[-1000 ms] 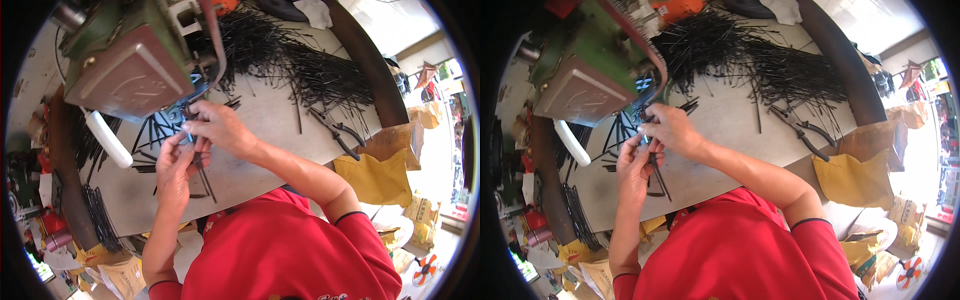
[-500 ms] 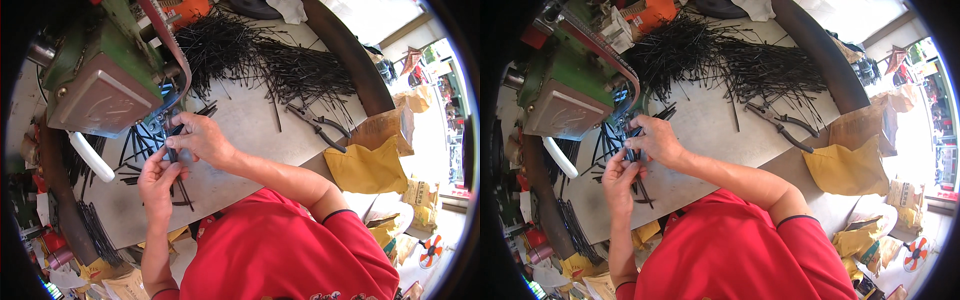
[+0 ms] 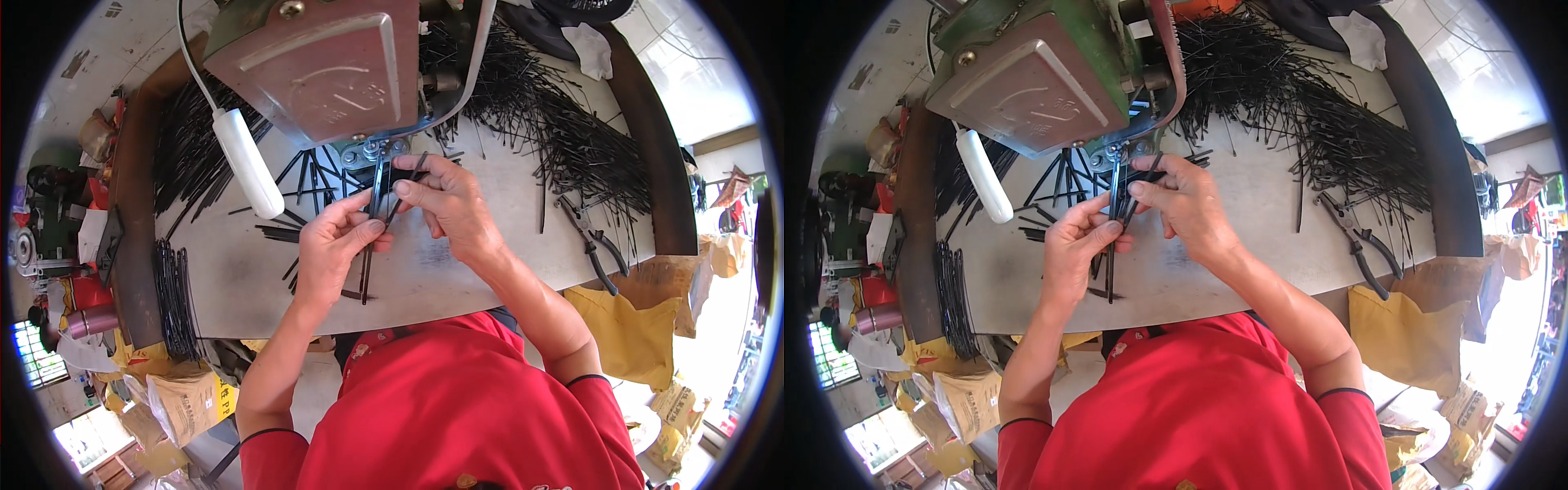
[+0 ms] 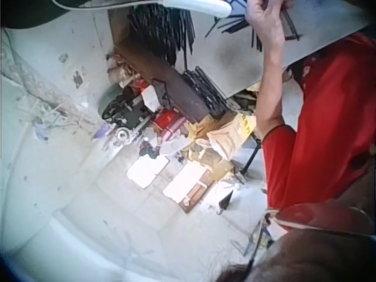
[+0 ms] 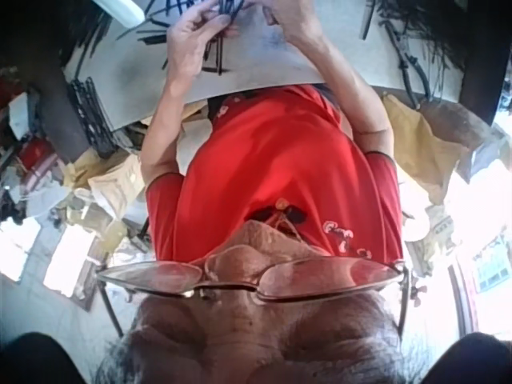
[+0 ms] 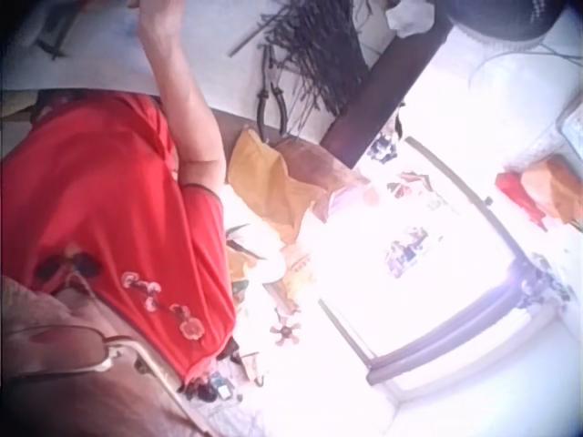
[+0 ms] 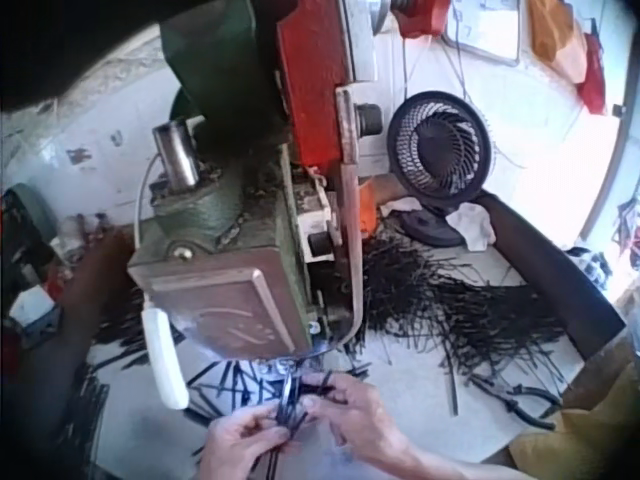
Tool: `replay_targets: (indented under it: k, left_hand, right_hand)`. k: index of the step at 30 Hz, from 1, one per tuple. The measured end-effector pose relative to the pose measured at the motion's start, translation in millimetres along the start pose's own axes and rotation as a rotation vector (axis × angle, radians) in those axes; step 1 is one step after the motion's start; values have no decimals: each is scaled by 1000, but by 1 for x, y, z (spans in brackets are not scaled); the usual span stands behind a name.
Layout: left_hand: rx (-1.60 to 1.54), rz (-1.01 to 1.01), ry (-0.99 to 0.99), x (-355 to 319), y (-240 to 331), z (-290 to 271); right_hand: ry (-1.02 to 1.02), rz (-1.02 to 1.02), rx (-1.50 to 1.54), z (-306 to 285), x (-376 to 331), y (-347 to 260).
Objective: The person repeatedly picks up thin black metal rods and inserts them into a stationary machine on a workbench. They manipulate the rods with both hands to fit them into the machine's mechanism, then remove the processed rods and place them on the table.
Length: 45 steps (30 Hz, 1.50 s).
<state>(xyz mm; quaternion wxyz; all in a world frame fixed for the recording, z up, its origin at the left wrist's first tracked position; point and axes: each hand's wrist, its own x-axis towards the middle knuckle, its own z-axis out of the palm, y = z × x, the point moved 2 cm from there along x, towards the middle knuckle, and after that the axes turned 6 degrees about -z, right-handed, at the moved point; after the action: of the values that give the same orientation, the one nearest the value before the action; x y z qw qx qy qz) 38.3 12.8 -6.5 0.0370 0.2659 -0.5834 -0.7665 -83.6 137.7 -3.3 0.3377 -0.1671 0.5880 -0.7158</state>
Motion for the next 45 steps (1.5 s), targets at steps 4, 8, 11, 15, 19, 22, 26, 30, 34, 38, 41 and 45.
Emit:
replay_targets:
  k: [4, 8, 11, 15, 19, 22, 26, 30, 34, 38, 41, 45]
  left_hand:
    - [-78, -48, -17, 1, 1, 0]
    - [-36, -29, -48, 3, -2, 7]
    - [301, 164, 34, -1, -7, 11]
    - [629, 368, 115, -2, -1, 8]
    - [502, 208, 176, 12, 23, -19]
    - [206, 118, 267, 30, 26, -45]
    - [-122, 195, 283, 38, 21, -41]
    - [-181, 263, 282, 40, 23, -28]
    - [-174, 297, 312, 44, 21, -24]
    - [-223, 267, 294, 47, 18, -17]
    - [-263, 231, 310, 45, 16, -16]
    - [-265, 265, 326, 42, 18, -15]
  right_hand:
    - [12, 0, 29, 0, 0, 0]
    - [34, 1, 48, 4, 0, 6]
    - [3, -14, 5, 3, -1, 6]
    - [-148, 102, -16, -3, 6, -7]
    - [-43, 93, 212, -13, 16, -4]
    - [18, 66, 377, -15, 26, 4]
    - [62, 1, 497, -4, 26, 9]
    - [123, -68, 625, -1, 24, 15]
    - [178, -92, 654, 2, 24, 16]
    - [206, -104, 658, -3, 25, 22]
    - [200, -118, 656, -3, 24, 21]
    - [206, -133, 663, 2, 23, 17]
